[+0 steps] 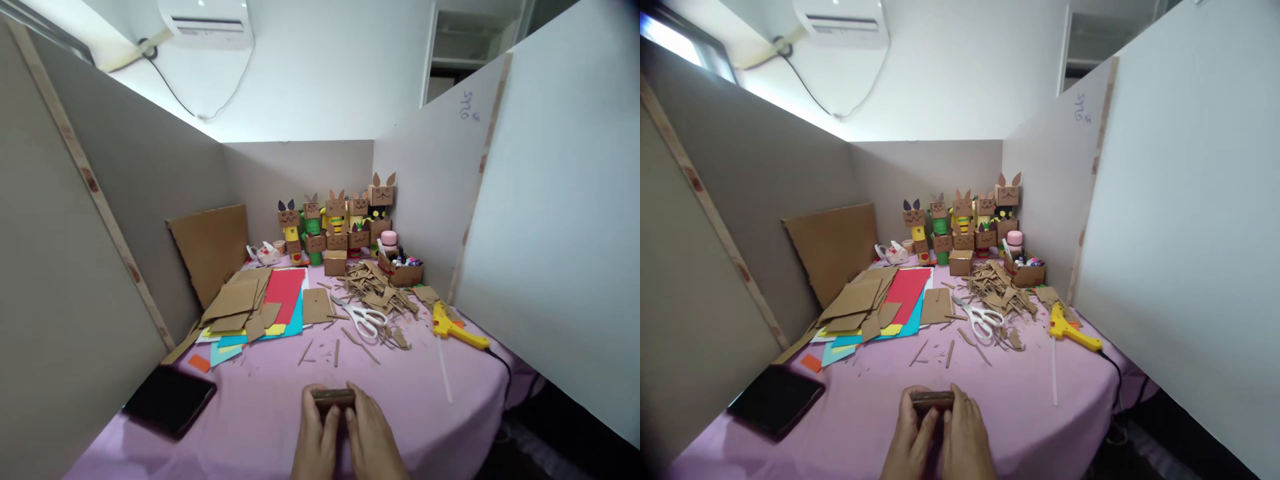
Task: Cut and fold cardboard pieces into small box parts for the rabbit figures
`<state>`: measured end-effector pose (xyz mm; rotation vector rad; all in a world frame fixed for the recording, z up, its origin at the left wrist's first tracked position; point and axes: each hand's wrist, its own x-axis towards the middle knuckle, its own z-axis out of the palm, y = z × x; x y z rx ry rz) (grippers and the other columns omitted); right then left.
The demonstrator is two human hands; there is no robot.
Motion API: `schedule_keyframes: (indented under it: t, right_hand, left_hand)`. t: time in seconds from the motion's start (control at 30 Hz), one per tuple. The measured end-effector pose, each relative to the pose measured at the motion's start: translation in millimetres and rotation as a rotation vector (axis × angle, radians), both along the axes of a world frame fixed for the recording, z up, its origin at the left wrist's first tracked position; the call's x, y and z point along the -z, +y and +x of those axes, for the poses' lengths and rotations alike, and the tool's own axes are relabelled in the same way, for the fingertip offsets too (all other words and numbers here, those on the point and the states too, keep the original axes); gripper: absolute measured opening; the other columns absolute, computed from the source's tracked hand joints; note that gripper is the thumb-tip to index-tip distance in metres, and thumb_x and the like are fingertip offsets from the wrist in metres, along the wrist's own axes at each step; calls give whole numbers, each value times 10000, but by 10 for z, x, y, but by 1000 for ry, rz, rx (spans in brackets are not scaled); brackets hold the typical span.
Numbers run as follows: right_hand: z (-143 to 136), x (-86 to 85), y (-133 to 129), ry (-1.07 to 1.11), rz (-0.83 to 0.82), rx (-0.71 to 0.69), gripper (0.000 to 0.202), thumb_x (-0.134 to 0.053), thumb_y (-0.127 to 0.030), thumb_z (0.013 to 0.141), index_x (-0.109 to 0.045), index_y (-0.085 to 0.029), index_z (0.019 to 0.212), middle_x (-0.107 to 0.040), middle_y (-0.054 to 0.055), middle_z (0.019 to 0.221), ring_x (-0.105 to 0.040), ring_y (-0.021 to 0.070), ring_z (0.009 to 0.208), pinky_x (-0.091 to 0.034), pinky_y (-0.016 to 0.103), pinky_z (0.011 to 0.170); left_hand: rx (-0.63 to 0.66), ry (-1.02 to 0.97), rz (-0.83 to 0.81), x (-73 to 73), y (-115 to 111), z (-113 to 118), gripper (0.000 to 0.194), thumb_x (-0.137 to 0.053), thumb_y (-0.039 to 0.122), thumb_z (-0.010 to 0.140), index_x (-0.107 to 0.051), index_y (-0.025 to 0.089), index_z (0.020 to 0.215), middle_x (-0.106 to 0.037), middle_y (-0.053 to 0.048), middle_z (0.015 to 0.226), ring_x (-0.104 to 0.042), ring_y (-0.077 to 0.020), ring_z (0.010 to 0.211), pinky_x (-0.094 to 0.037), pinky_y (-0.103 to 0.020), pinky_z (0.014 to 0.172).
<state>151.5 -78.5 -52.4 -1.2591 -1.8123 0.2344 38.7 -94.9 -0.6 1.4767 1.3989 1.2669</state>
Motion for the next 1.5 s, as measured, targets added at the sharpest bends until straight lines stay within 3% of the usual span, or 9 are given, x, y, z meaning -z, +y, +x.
schedule_keyframes:
  t: [0.33,0.5,0.67,0.77,0.9,1.03,1.13,1.3,1.5]
  right_hand:
    - [84,46,-34,-63,-21,-44,385,-375,-125,887,-435,-24,1254,-648,201,1141,-621,233,1057,-524,305,878]
    - [117,70,-70,-48,-69,-46,422,-362,-127,894,-394,-105,1314,-656,148,1147,-619,222,1056,-526,312,879]
    - [152,104,-64,-81,-59,-54,420,-346,-117,885,-413,-79,1298,-633,173,1167,-597,256,1057,-503,398,903]
    - [212,-71,-66,-33,-95,-114,422,-379,-139,880,-430,-118,1298,-637,141,1150,-584,242,1046,-489,385,906]
    - [281,-510,-45,140,-179,-166,483,-474,-175,829,-436,-150,1310,-587,128,1197,-510,253,1101,-418,395,932]
    - [289,-813,-35,191,-266,-261,205,-512,-179,795,-703,-182,867,-693,88,861,-576,262,847,-412,377,788]
    - [316,-867,-76,292,-312,-281,183,-533,-253,802,-691,-162,787,-678,65,743,-576,228,721,-409,321,674]
    - [425,-865,-173,570,-424,-365,348,-550,-462,795,-645,-127,784,-625,23,660,-540,150,597,-405,238,555]
    - [371,-809,-372,775,-470,-380,503,-634,-623,661,-662,-127,736,-515,-40,521,-335,63,417,-276,186,410]
  left_hand:
    - [5,33,1,63,36,4,160,-391,292,828,-393,204,962,-580,-105,948,-570,-252,912,-421,-413,854]
    - [-29,19,6,69,-33,46,200,-375,321,843,-391,198,1000,-572,-103,972,-567,-246,942,-412,-385,869]
    - [-15,18,2,24,-34,23,208,-437,320,817,-414,194,981,-596,-106,960,-585,-257,937,-431,-380,857]
    - [-8,22,16,-9,-19,16,179,-429,296,820,-418,192,965,-600,-116,953,-581,-263,914,-434,-408,848]
    - [6,27,40,-32,1,27,147,-419,258,823,-423,191,954,-595,-112,938,-569,-260,893,-433,-415,833]
    - [65,21,58,-100,0,27,107,-423,211,820,-442,196,925,-604,-85,898,-582,-238,869,-443,-383,822]
    - [116,8,78,-223,-17,-18,174,-475,202,800,-470,188,974,-619,-74,903,-595,-227,871,-455,-359,821]
    - [103,-223,108,-393,-111,-115,538,-673,336,704,-447,189,1169,-551,-144,1205,-478,-269,1176,-368,-393,976]
    - [174,-642,-210,-350,-431,-60,528,-764,531,524,-661,156,880,-731,-114,848,-648,-298,885,-479,-409,800]
